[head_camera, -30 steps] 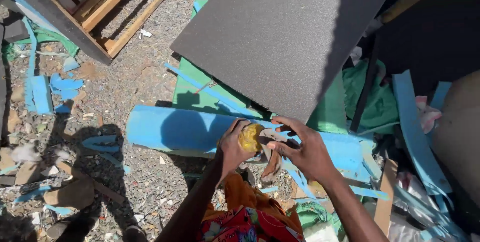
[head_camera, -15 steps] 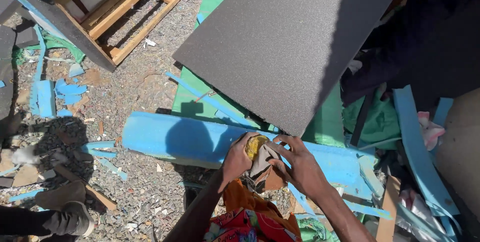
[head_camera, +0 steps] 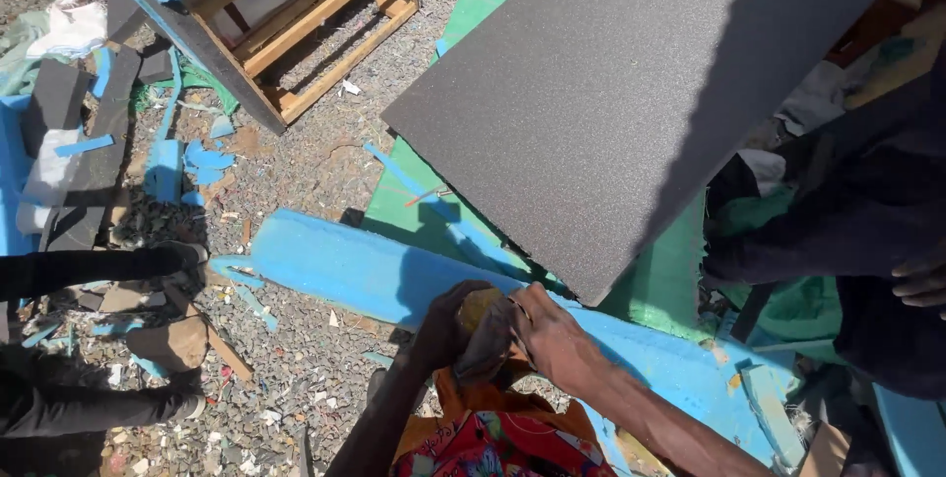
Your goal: Transferring glue between containers and applying it to foam pieces to bond them together.
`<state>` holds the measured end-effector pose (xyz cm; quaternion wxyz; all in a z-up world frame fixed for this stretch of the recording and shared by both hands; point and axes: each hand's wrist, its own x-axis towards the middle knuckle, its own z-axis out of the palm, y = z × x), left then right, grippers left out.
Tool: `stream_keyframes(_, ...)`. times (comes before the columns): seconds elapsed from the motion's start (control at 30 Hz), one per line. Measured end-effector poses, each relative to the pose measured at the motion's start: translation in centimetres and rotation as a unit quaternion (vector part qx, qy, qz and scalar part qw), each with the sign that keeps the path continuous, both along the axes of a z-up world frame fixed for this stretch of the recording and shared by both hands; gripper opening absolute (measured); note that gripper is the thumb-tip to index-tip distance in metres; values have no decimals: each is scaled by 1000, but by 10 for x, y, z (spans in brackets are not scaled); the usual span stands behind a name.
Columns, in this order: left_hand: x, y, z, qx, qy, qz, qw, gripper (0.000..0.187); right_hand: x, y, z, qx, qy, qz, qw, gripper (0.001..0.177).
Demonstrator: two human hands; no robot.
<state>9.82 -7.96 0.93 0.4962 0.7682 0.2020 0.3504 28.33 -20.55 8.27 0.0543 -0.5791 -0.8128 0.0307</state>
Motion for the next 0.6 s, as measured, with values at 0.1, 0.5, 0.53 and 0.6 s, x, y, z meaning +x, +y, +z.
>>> stream_keyframes(0.1,0,-5,-7,-22,34,13,999,42,-9,-1,28,-105,166,-125,973,25)
stream_keyframes(0.5,52,-50,-42,63,17,285,956,42,41,13,34,-169,251,-184,935,38)
stream_keyframes(0.53,55,-50,-48,105,11,295,950,44,55,14,22,-148,131,-120,973,48)
stream_keyframes(0.6,52,-52,-29,88,27,262,961,45,58,17,13,-103,118,-99,983,39)
